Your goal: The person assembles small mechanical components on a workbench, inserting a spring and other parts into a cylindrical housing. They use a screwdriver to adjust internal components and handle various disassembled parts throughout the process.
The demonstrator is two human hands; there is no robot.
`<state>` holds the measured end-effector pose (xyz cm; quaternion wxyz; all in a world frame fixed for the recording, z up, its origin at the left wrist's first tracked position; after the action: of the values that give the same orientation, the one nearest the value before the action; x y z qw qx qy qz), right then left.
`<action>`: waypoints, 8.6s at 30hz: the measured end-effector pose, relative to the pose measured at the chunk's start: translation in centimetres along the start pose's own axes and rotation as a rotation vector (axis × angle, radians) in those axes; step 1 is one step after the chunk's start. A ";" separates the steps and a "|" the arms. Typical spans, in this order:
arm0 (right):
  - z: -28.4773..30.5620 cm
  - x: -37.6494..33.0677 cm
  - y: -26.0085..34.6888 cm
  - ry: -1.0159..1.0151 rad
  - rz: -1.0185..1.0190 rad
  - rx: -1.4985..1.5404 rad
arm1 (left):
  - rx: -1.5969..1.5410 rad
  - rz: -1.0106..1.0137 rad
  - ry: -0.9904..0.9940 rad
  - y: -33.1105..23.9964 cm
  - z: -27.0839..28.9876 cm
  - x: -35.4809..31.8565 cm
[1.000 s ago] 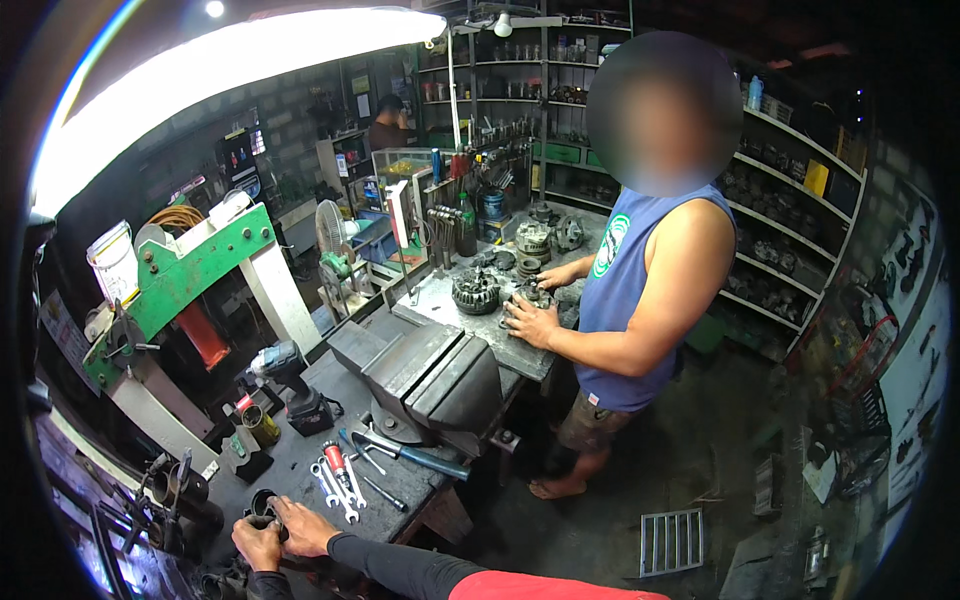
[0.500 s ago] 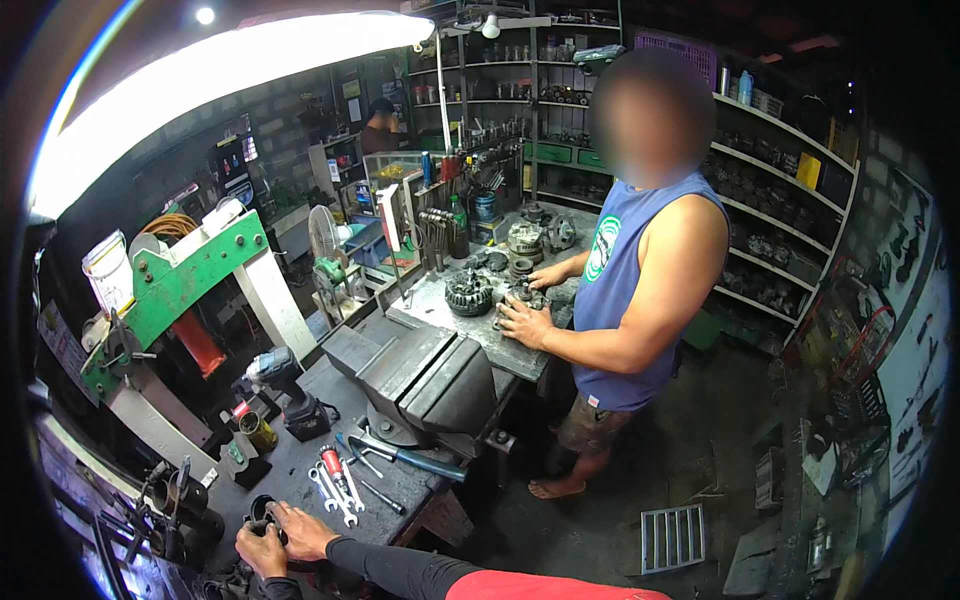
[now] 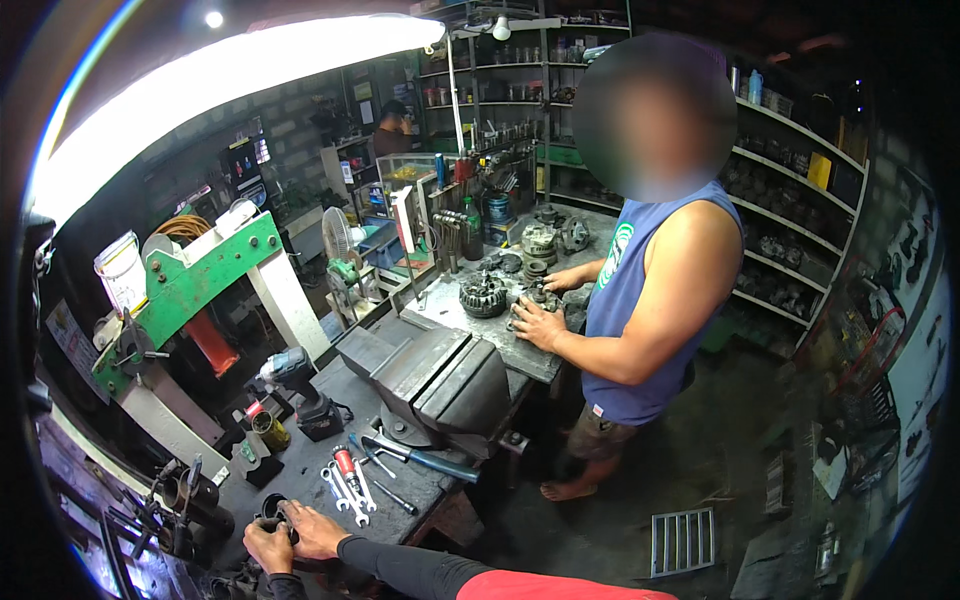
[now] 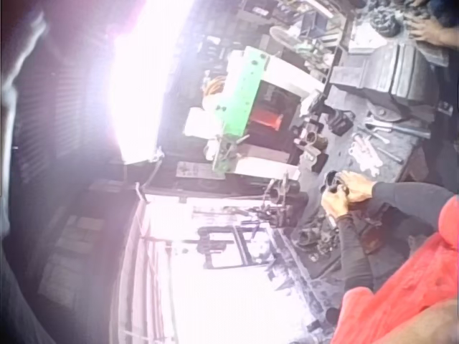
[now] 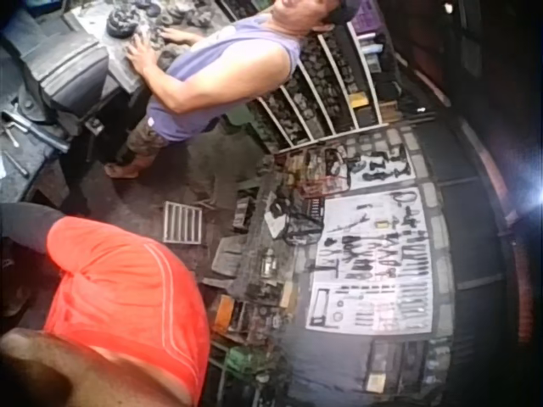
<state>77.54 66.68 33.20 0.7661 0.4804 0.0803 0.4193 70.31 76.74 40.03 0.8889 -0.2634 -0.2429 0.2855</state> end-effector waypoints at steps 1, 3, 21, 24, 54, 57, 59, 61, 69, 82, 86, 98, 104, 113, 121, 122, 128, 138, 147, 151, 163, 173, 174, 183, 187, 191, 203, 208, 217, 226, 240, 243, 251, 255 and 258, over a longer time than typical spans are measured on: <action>0.0 0.0 0.0 0.011 -0.009 0.013 | 0.013 0.023 0.006 0.1 0.0 0.1; 0.3 -0.1 0.4 0.020 0.008 0.023 | 0.006 -0.014 -0.003 0.0 0.2 0.2; 28.3 -5.7 9.9 0.056 -0.005 -0.542 | 0.222 -0.158 0.110 -2.1 1.1 0.0; 40.2 -9.5 13.3 -0.442 -0.184 -0.953 | 0.276 -0.189 0.087 -1.8 0.8 0.2; 29.2 -62.8 46.5 -1.325 -1.607 -0.864 | 0.130 -0.378 0.273 0.2 0.5 1.5; 29.1 -63.8 45.8 -1.370 -1.665 -0.814 | 0.134 -0.374 0.283 -0.1 0.8 1.4; 28.8 -64.8 45.8 -1.379 -1.698 -0.758 | 0.172 -0.354 0.273 -0.2 1.0 1.3; 28.9 -65.8 46.6 -1.405 -1.584 -0.845 | 0.180 -0.343 0.266 -0.3 1.2 1.3; 26.4 -72.9 50.0 -1.511 -1.820 -0.999 | 0.188 -0.366 0.310 -0.1 0.9 1.4; 25.3 -76.6 46.7 -1.499 -2.021 -0.877 | 0.091 -0.320 0.317 -0.9 1.9 1.1; 25.2 -78.9 45.4 -1.618 -1.916 -1.004 | 0.103 -0.349 0.300 -0.9 1.6 1.3; 10.1 -86.9 12.0 -1.055 -2.013 -0.310 | 0.101 -0.431 0.187 0.6 -0.3 1.5; -4.7 -70.6 -7.2 -0.055 -1.708 -0.364 | -0.169 -0.199 0.145 1.4 0.2 1.4; 9.8 -21.0 -3.6 0.108 -0.320 -0.138 | -0.053 -0.104 0.075 -0.8 1.5 0.3; 2.4 -0.4 3.2 0.230 0.133 -0.145 | -0.019 -0.010 0.039 0.1 0.5 1.1; 2.1 -0.2 2.9 0.181 0.145 -0.121 | 0.045 -0.015 0.084 0.0 0.2 1.1; 0.3 -0.5 1.1 0.122 0.121 -0.171 | 0.073 -0.009 -0.007 -2.5 1.1 -0.7; 1.9 -0.8 2.4 0.091 0.064 -0.208 | 0.166 0.125 0.088 -2.1 0.8 -1.1; 2.5 -0.7 3.4 0.125 0.031 -0.083 | -0.058 0.261 0.136 -2.0 1.8 -0.7; 2.2 -0.6 3.0 0.146 -0.002 -0.064 | -0.085 0.300 0.094 -1.9 1.8 -1.0; 1.8 -0.6 2.3 0.106 0.003 -0.091 | 0.144 0.104 0.023 -2.7 1.7 -0.8; 1.7 -0.6 2.5 0.123 0.005 -0.081 | 0.112 0.103 0.046 -2.7 1.9 -0.2; 1.7 -0.6 2.4 0.121 0.005 -0.091 | 0.115 0.138 0.105 -2.6 1.6 -0.3; 1.8 -0.7 2.6 0.124 0.002 -0.103 | 0.087 0.131 0.133 -2.4 1.7 0.0; 1.9 -0.7 2.9 0.126 0.004 -0.103 | 0.058 0.164 0.173 -1.9 1.4 0.0; 2.1 -0.6 3.2 0.140 -0.023 -0.102 | 0.092 0.079 0.064 -2.2 1.9 0.1; 1.9 -0.8 2.9 0.105 0.002 -0.134 | 0.062 0.123 0.238 -1.9 1.3 0.3; 1.9 -0.8 3.1 0.108 -0.011 -0.116 | 0.093 0.030 0.070 -2.4 2.0 0.1; 2.0 -0.8 3.3 0.146 -0.051 -0.085 | 0.127 -0.020 0.081 -2.3 1.9 0.3; 2.0 -0.8 3.3 0.103 -0.017 -0.081 | 0.144 -0.010 0.078 -2.7 2.0 0.5; 1.8 -0.9 3.2 0.106 -0.026 -0.156 | 0.131 0.101 0.267 -1.9 1.3 0.9; 1.7 -0.8 3.1 0.111 -0.008 -0.123 | 0.079 0.039 0.153 -2.4 1.9 1.1; 1.8 -0.7 3.3 0.112 -0.010 -0.141 | 0.069 -0.012 0.124 -2.3 1.7 1.1; 1.8 -0.5 3.1 0.140 -0.061 -0.155 | 0.097 0.100 0.266 -1.6 1.1 1.2; 1.7 -0.9 3.0 0.106 0.000 -0.149 | 0.124 0.043 0.245 -1.9 1.1 1.7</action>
<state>76.20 65.46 36.30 0.7944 0.3992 0.0891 0.4491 71.60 76.88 42.51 0.9201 -0.2462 -0.1086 0.2846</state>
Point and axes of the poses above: each hand's wrist, its own x-axis towards the middle knuckle, its own z-axis out of the back of the hand, y = z × x, the point moved 5 cm from there along x, towards the middle knuckle, and after that the axes turned 7 degrees about y, right-handed, at the moved point
